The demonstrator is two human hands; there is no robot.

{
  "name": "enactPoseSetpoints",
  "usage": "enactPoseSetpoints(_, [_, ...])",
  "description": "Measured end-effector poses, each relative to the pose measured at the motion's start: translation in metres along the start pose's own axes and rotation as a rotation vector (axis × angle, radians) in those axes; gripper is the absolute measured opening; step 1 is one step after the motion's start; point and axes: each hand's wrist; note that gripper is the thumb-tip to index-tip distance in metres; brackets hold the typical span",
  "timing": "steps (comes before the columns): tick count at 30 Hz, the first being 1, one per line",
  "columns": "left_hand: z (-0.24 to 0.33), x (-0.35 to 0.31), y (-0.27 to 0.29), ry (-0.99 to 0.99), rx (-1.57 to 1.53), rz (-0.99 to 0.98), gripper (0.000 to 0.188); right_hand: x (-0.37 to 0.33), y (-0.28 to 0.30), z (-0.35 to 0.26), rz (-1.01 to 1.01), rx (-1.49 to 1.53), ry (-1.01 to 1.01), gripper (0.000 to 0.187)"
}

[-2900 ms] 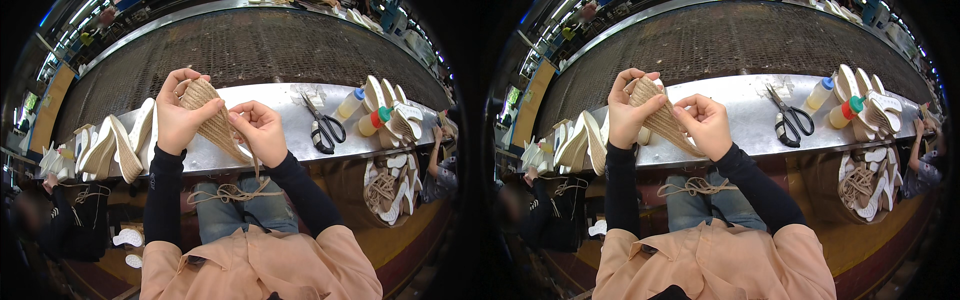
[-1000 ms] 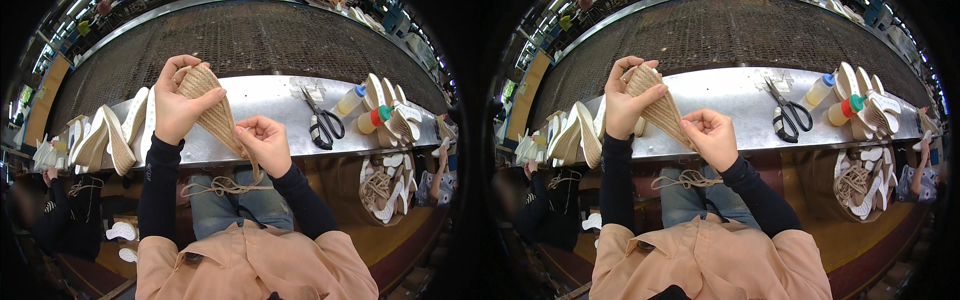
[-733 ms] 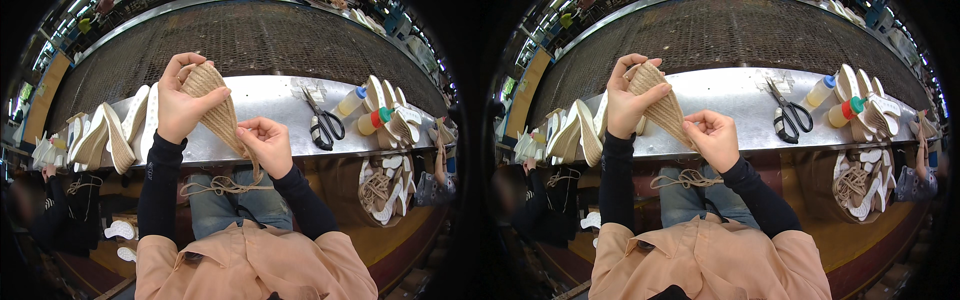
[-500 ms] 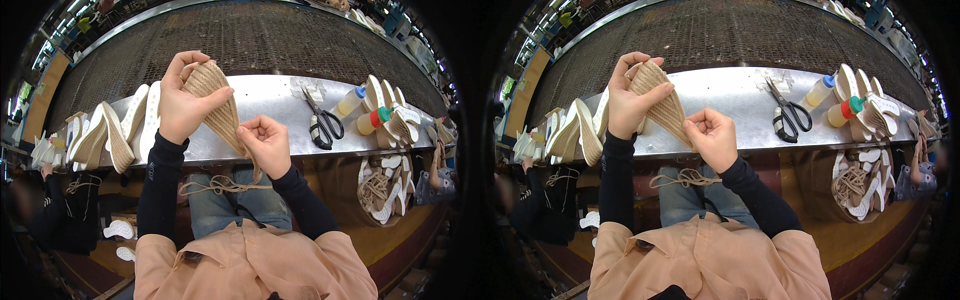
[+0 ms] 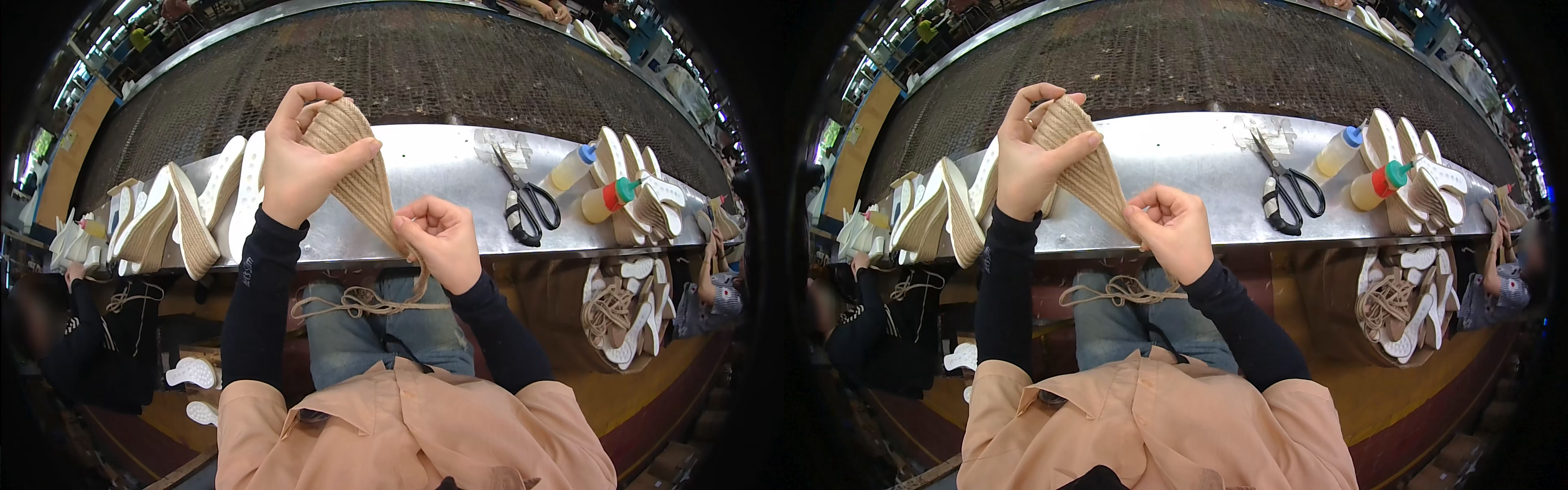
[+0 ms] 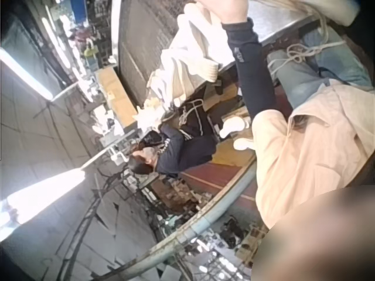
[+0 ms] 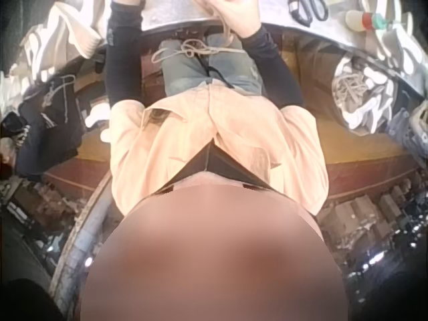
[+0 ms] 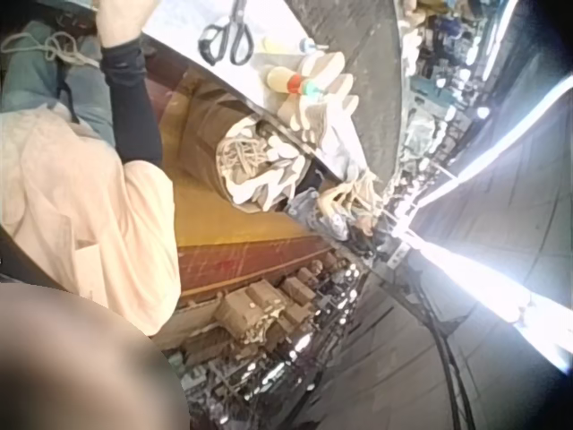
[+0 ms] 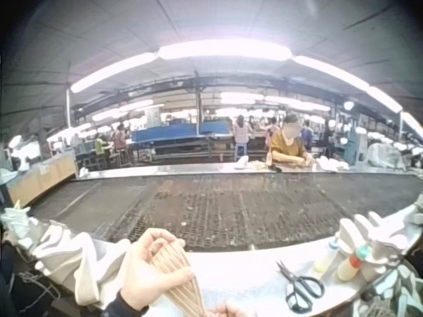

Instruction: The person wraps a jute rope around the edge of a shoe sole, applies glue to the rope end, and secures it. They then cut the excess rope and place the finished sole aside before starting on another sole.

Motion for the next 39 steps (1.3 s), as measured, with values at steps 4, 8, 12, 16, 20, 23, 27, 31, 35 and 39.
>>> enactPoseSetpoints(4, [-0.001, 0.002, 0.001, 0.024, -0.016, -0.029, 0.058, 0.003, -0.002, 0.004, 0.011, -0.019, 0.002, 0.012])
enactPoseSetpoints(8, [-0.004, 0.008, 0.006, 0.114, -0.166, -0.037, 0.055, 0.005, -0.009, 0.007, 0.039, 0.064, -0.009, 0.012])
enactPoseSetpoints(12, [-0.012, 0.011, 0.015, 0.275, -0.369, -0.043, 0.056, 0.009, -0.011, 0.007, 0.087, 0.090, 0.012, 0.013])
enactPoseSetpoints(16, [-0.024, 0.009, 0.018, 0.335, -0.412, -0.092, 0.061, 0.012, -0.012, 0.007, 0.100, 0.109, 0.000, 0.013])
enactPoseSetpoints(20, [-0.030, 0.005, 0.023, 0.320, -0.445, -0.149, 0.072, 0.012, -0.012, 0.007, 0.107, 0.094, 0.000, 0.012])
enactPoseSetpoints(23, [-0.030, -0.001, 0.024, 0.343, -0.488, -0.181, 0.076, 0.010, -0.011, 0.008, 0.100, 0.082, 0.011, 0.012])
enactPoseSetpoints(27, [-0.024, -0.014, 0.024, 0.409, -0.516, -0.222, 0.071, 0.004, -0.013, 0.013, 0.108, 0.049, 0.029, 0.012])
enactPoseSetpoints(31, [-0.014, -0.027, 0.024, 0.356, -0.519, -0.210, 0.077, -0.004, -0.016, 0.019, 0.148, 0.043, 0.096, 0.010])
enactPoseSetpoints(35, [0.008, -0.047, 0.019, 0.062, -0.393, -0.190, 0.084, -0.012, -0.013, 0.016, 0.190, -0.123, 0.360, 0.007])
enactPoseSetpoints(39, [0.028, -0.076, 0.014, -0.023, -0.329, -0.194, 0.058, -0.020, -0.008, 0.008, 0.176, -0.087, 0.547, 0.009])
Point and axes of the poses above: each hand's wrist, its own x-axis towards the middle knuckle, its own y-axis out of the back of the hand, z = x × y, and after that the axes turned 4 degrees about x, right-handed
